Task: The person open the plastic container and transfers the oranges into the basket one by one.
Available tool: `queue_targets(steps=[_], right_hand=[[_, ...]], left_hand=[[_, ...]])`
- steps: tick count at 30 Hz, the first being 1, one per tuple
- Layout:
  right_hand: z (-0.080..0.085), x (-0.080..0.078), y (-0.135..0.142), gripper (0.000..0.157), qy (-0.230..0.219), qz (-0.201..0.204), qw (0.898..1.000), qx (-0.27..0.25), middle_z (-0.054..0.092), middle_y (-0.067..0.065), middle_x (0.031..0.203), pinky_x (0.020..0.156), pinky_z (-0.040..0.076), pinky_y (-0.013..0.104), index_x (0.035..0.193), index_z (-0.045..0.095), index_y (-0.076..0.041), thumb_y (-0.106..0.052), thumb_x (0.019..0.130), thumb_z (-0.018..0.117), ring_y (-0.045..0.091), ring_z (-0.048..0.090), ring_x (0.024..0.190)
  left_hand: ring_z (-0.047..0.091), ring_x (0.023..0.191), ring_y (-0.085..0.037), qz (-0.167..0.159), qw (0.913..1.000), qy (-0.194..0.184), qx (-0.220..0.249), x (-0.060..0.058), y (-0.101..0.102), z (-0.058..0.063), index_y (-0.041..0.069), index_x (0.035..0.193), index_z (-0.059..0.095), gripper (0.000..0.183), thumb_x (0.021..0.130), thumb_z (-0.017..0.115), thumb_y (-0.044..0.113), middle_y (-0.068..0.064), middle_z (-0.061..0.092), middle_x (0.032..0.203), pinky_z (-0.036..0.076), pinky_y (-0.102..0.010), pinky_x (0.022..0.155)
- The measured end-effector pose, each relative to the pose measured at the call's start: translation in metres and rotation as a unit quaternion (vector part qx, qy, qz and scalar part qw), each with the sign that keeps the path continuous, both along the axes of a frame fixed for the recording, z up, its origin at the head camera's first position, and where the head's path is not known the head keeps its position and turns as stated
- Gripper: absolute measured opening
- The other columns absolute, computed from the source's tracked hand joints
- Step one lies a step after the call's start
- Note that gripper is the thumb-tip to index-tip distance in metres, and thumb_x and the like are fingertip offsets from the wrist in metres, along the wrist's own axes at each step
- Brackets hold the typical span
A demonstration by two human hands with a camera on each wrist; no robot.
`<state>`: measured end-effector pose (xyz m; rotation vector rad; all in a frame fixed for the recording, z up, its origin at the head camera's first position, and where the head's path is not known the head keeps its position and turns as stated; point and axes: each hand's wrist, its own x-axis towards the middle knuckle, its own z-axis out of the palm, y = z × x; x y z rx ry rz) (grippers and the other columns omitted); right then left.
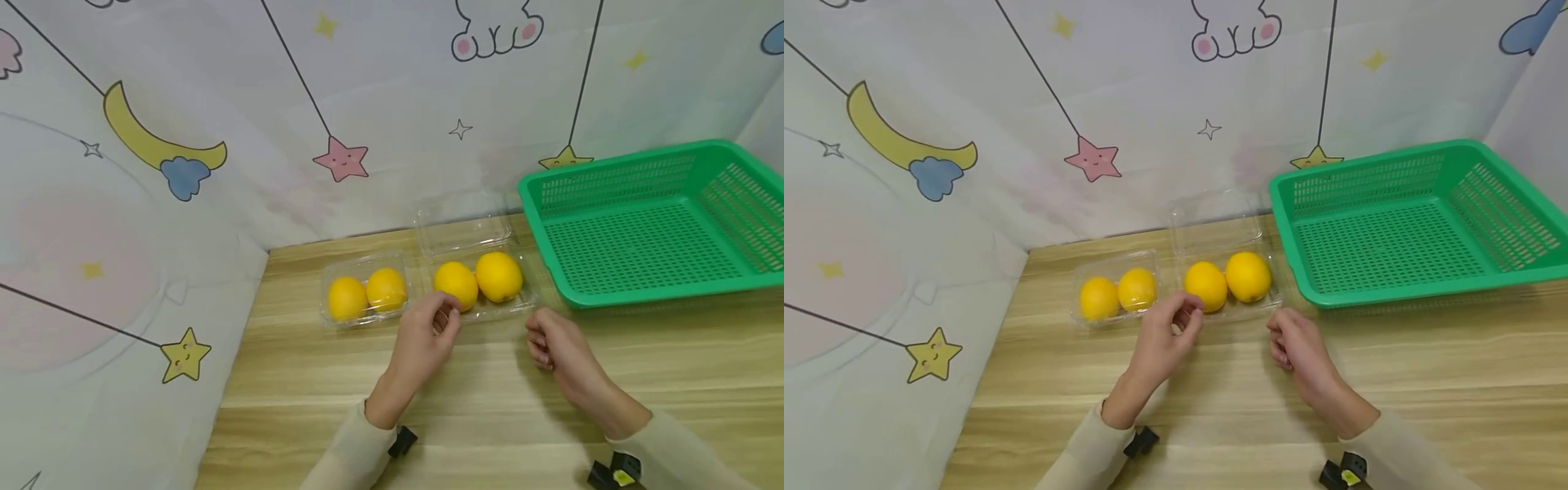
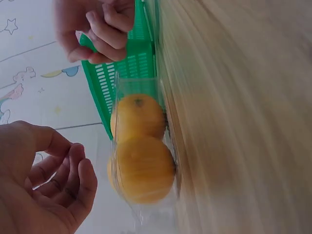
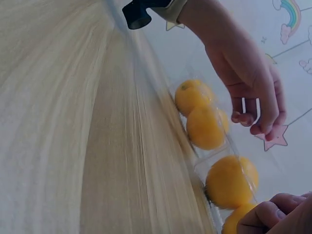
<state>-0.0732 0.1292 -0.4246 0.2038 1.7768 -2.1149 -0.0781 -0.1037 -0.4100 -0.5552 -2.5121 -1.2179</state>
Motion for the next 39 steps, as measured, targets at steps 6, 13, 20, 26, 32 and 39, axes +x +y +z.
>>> queue_targets(steps=[6,13,20,26,32,39], right_hand=[[0.007,0.002,-0.005,0.026,0.063,0.018,0.998,0.013,0.033,-0.003,0.065,0.054,0.027,0.029,0.084,0.046,-0.012,-0.012,0.109,0.049,0.012,0.032,0.055],[0.016,-0.001,-0.015,0.025,0.151,0.034,0.987,0.032,0.068,0.004,0.094,0.068,0.056,0.027,0.122,0.065,-0.001,-0.023,0.111,0.058,0.017,0.066,0.084],[0.023,-0.010,-0.026,0.028,0.292,0.049,0.949,0.106,0.071,0.005,0.118,0.094,0.055,0.020,0.131,0.062,0.004,-0.013,0.108,0.062,0.014,0.067,0.110],[0.025,-0.022,-0.035,0.032,0.360,0.067,0.908,0.202,0.069,0.015,0.129,0.104,0.051,0.041,0.133,0.064,-0.001,-0.012,0.103,0.069,0.025,0.064,0.119],[0.025,-0.026,-0.039,0.043,0.360,0.098,0.888,0.269,0.062,0.015,0.141,0.109,0.047,0.061,0.140,0.060,-0.002,-0.018,0.102,0.072,0.035,0.058,0.131],[0.022,-0.038,-0.051,0.052,0.363,0.106,0.878,0.293,0.059,0.018,0.145,0.115,0.043,0.061,0.148,0.054,-0.003,-0.016,0.101,0.072,0.038,0.055,0.136]], left_hand=[[0.062,0.062,-0.008,0.027,0.9985,-0.042,0.022,-0.002,-0.013,0.001,0.000,0.103,0.069,0.005,0.101,0.066,0.004,-0.006,0.071,0.083,0.055,-0.020,0.059],[0.068,0.072,-0.015,0.035,0.9965,-0.072,0.024,0.002,-0.021,-0.004,0.002,0.100,0.069,0.005,0.101,0.067,0.006,-0.007,0.073,0.087,0.058,-0.024,0.065],[0.071,0.093,-0.024,0.048,0.9973,-0.055,-0.002,0.007,-0.027,-0.010,0.005,0.103,0.071,0.005,0.100,0.068,0.006,-0.009,0.074,0.103,0.063,-0.038,0.076],[0.067,0.097,-0.027,0.049,0.9970,-0.009,-0.060,0.015,-0.032,-0.013,0.008,0.101,0.073,0.005,0.097,0.072,0.005,-0.007,0.068,0.104,0.059,-0.036,0.077],[0.065,0.111,-0.027,0.018,0.9919,0.034,-0.121,0.021,-0.029,-0.013,0.009,0.105,0.071,0.011,0.095,0.076,0.009,-0.010,0.067,0.117,0.058,-0.041,0.094],[0.052,0.146,-0.031,-0.010,0.9722,-0.016,-0.233,0.030,-0.026,-0.006,0.010,0.140,0.065,0.043,0.100,0.073,0.021,-0.011,0.058,0.154,0.052,-0.054,0.105]])
